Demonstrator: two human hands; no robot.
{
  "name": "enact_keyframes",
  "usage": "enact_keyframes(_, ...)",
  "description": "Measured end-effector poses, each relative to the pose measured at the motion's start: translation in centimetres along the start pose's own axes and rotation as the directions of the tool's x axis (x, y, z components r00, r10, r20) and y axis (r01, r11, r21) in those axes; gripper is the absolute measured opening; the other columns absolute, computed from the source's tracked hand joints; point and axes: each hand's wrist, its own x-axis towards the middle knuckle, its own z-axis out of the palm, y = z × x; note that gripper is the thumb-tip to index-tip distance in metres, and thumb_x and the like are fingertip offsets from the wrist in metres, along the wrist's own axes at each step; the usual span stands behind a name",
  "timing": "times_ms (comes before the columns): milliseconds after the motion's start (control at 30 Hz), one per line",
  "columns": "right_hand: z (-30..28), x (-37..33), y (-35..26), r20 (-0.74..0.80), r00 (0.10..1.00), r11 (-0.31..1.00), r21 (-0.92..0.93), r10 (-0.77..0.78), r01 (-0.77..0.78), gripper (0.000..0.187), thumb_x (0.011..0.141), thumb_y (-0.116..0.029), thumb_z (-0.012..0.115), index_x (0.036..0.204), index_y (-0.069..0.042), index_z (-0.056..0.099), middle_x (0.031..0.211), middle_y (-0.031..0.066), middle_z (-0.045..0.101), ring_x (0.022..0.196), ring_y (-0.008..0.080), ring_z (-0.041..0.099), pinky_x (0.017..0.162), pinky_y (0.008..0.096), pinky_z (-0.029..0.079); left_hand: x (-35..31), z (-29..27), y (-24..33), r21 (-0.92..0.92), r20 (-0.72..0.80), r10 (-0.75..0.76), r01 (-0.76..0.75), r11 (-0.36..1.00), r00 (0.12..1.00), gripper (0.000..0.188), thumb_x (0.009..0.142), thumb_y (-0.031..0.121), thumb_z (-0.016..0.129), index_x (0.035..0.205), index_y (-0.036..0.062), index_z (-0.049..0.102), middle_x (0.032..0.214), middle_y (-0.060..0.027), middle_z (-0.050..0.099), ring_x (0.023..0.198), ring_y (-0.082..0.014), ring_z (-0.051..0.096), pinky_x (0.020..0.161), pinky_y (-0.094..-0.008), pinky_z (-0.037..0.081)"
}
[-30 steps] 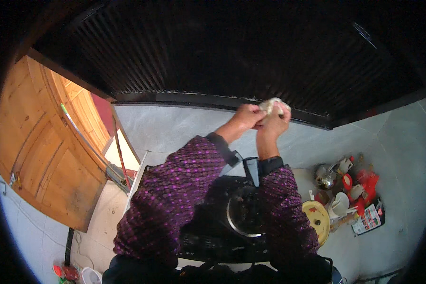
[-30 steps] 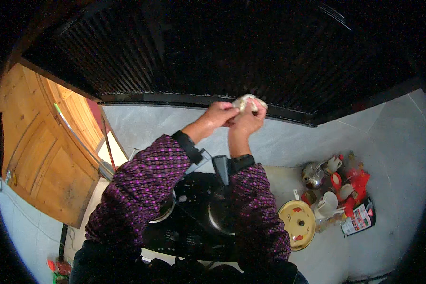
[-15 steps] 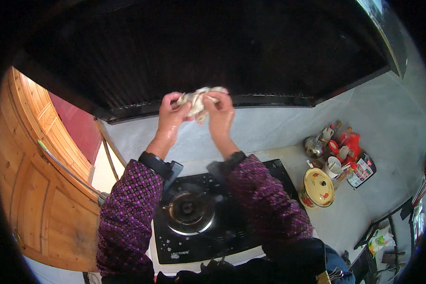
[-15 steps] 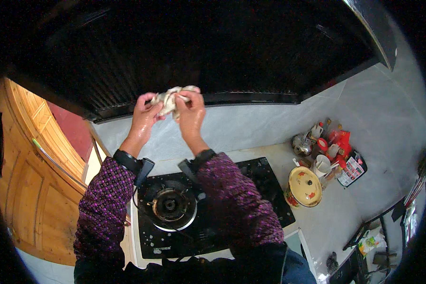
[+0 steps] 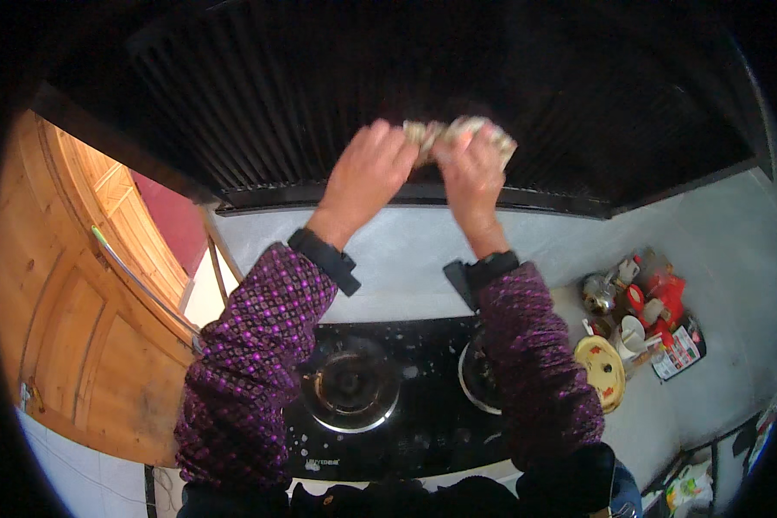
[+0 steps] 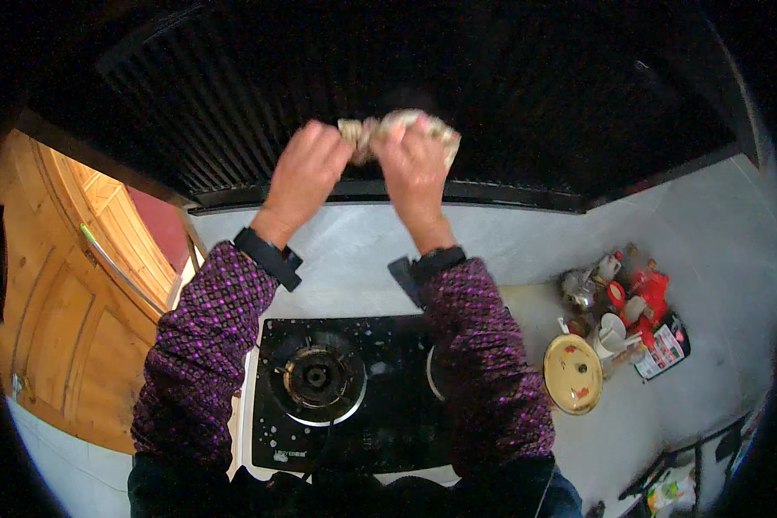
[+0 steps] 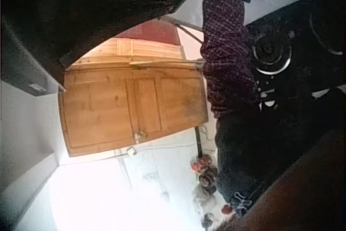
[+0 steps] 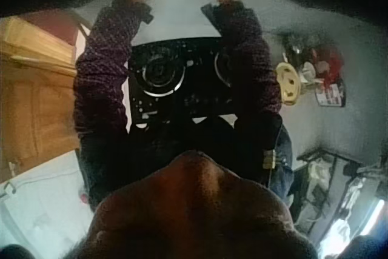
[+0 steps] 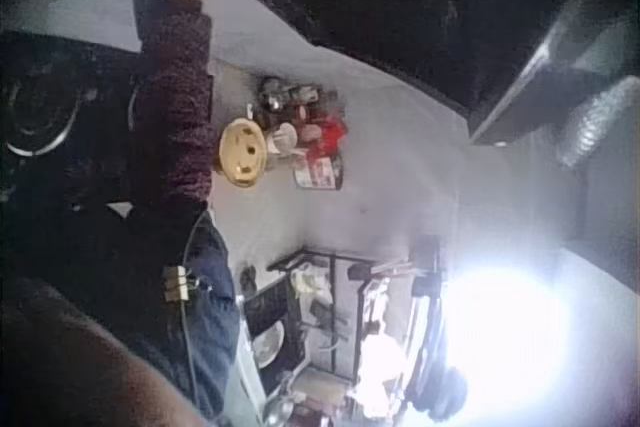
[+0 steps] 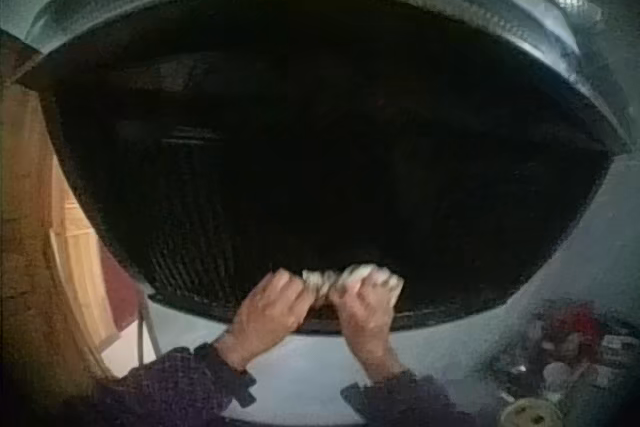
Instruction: The person cleans a cluttered kitchen area. They wipe the countertop and range hood with a cloth, move various containers and packages, and wash chopsticks in the sink.
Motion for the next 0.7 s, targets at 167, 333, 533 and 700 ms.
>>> enact_keyframes(167, 2.5, -8.5, -2.4, 0.125, 0.98, 0.969, 0.174, 0.156, -0.176, 0.02, 0.071, -0.001, 0.066, 0.089, -0.008, 0.062, 0.084, 0.0087, 0.056, 0.084, 0.0306, 0.057, 0.072, 0.0434, 0.046, -5.3, 3.6, 1.3, 0.125, 0.255, -0.051, 0.02, 0.992, 0.966, 0.017, 0.072, 0.009, 0.059, 0.088, 0.0049, 0.059, 0.087, -0.0059, 0.049, 0.088, -0.0223, 0.049, 0.077, -0.0327, 0.046)
enact_keyframes(333, 1.1, -10.2, -2.3, 0.501, 0.836, 0.92, 0.174, 0.224, -0.351, 0.013, 0.072, -0.001, 0.068, 0.082, -0.008, 0.065, 0.089, 0.0091, 0.061, 0.087, 0.0288, 0.06, 0.077, 0.0393, 0.049, -7.1, 4.1, 3.4, 0.161, 0.372, -0.187, 0.136, 0.978, 0.909, 0.017, 0.074, 0.008, 0.059, 0.089, 0.0024, 0.06, 0.093, -0.0066, 0.054, 0.091, -0.023, 0.051, 0.079, -0.0332, 0.048)
enact_keyframes(533, -0.2, -4.6, -4.7, 0.213, 0.969, 0.916, 0.348, 0.128, -0.198, 0.015, 0.071, -0.001, 0.067, 0.083, -0.008, 0.063, 0.081, 0.0095, 0.053, 0.077, 0.0285, 0.056, 0.07, 0.0395, 0.049, -5.8, -0.3, 3.2, 0.023, 0.162, -0.159, 0.158, 0.987, 0.974, 0.016, 0.075, 0.006, 0.059, 0.09, 0.0004, 0.059, 0.104, -0.0095, 0.057, 0.094, -0.0258, 0.054, 0.086, -0.0356, 0.048)
enact_keyframes(700, 3.1, 2.8, -5.8, 0.113, 0.988, 0.944, 0.3, 0.109, -0.139, 0.03, 0.069, -0.001, 0.069, 0.097, -0.011, 0.067, 0.083, 0.0066, 0.052, 0.077, 0.0249, 0.055, 0.068, 0.035, 0.048, -3.6, -4.7, -3.8, -0.031, -0.132, -0.154, 0.151, 0.988, 0.979, 0.028, 0.073, 0.006, 0.062, 0.101, 0.0036, 0.06, 0.103, -0.0082, 0.056, 0.091, -0.026, 0.055, 0.083, -0.0336, 0.05)
